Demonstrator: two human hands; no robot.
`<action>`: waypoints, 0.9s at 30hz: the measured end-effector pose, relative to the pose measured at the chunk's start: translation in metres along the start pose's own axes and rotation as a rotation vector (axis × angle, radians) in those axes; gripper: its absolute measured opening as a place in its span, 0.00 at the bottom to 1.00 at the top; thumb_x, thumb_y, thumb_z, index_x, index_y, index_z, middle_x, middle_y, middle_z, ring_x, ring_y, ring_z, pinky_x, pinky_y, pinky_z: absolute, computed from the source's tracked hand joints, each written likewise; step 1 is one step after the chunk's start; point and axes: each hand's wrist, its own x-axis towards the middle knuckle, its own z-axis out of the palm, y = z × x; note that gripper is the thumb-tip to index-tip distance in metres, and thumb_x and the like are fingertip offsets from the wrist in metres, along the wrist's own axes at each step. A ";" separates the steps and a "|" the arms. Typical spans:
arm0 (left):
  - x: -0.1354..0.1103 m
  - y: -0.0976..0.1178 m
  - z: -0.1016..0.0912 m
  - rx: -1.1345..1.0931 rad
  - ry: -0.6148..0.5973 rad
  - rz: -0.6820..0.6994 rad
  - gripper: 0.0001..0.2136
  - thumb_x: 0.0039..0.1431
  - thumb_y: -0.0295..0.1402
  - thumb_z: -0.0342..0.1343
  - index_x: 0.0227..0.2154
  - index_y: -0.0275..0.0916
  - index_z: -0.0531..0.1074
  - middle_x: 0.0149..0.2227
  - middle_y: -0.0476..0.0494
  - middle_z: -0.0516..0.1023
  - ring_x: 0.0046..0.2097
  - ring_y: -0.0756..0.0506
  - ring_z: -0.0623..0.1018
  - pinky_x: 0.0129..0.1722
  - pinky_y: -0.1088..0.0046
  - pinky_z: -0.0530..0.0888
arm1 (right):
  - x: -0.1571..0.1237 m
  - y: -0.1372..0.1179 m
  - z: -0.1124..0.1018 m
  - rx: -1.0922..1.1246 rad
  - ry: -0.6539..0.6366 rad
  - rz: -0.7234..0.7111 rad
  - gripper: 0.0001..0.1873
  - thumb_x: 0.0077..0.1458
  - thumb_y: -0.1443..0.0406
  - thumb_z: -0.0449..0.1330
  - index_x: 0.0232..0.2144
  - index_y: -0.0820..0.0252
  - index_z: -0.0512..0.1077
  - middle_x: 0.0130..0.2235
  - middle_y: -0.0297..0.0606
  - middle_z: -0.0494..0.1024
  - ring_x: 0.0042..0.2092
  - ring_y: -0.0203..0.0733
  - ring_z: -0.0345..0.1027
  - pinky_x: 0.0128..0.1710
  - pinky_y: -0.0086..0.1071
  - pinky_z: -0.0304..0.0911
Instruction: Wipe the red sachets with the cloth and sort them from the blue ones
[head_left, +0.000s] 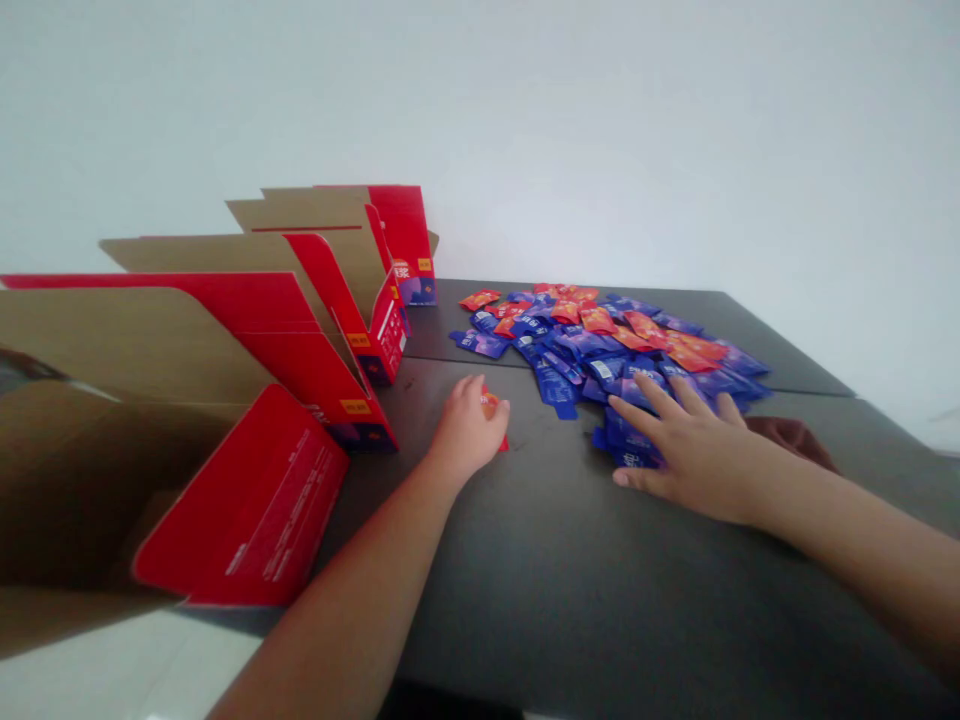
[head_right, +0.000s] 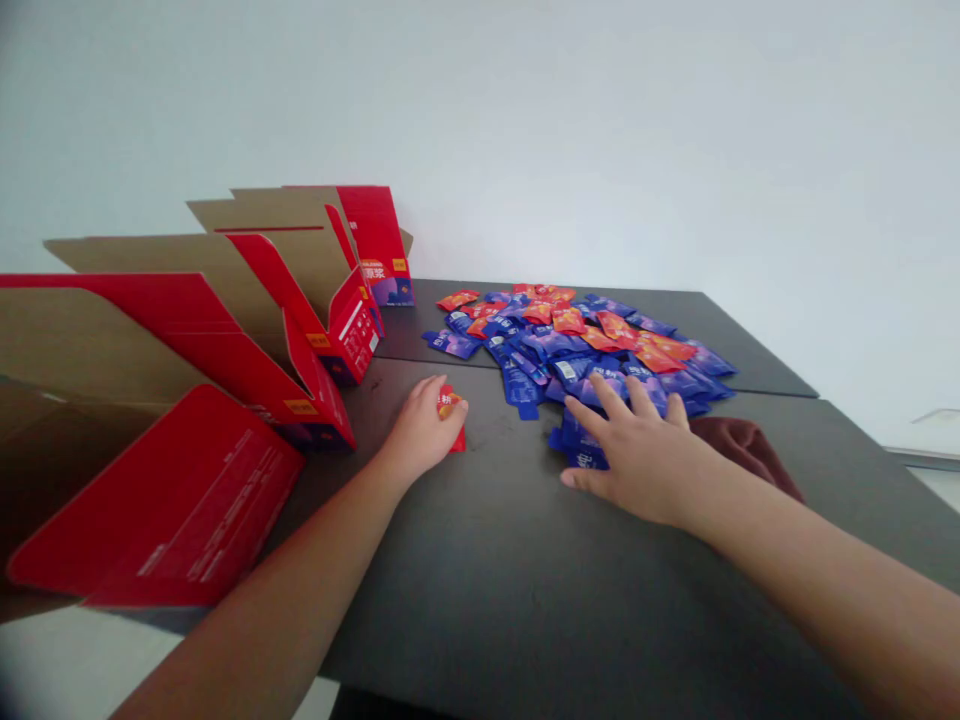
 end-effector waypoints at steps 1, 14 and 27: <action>-0.001 0.000 0.000 0.036 -0.027 0.021 0.28 0.67 0.40 0.58 0.65 0.29 0.68 0.69 0.23 0.66 0.73 0.31 0.64 0.73 0.54 0.57 | -0.018 0.005 0.008 -0.008 0.005 0.023 0.56 0.50 0.28 0.58 0.74 0.39 0.58 0.78 0.50 0.49 0.73 0.92 0.41 0.56 0.92 0.46; -0.007 0.002 -0.002 0.303 -0.228 0.158 0.30 0.68 0.48 0.54 0.66 0.33 0.69 0.72 0.29 0.65 0.73 0.32 0.64 0.73 0.54 0.57 | 0.037 0.019 0.033 0.126 -0.036 0.028 0.45 0.67 0.37 0.47 0.77 0.48 0.49 0.78 0.57 0.46 0.75 0.80 0.42 0.63 0.79 0.53; -0.020 0.022 -0.006 0.239 -0.449 0.181 0.35 0.69 0.47 0.49 0.72 0.33 0.59 0.76 0.26 0.52 0.77 0.33 0.54 0.74 0.47 0.48 | -0.013 0.049 0.006 -0.002 0.244 0.453 0.51 0.64 0.36 0.49 0.76 0.63 0.51 0.76 0.70 0.48 0.72 0.92 0.42 0.61 0.86 0.43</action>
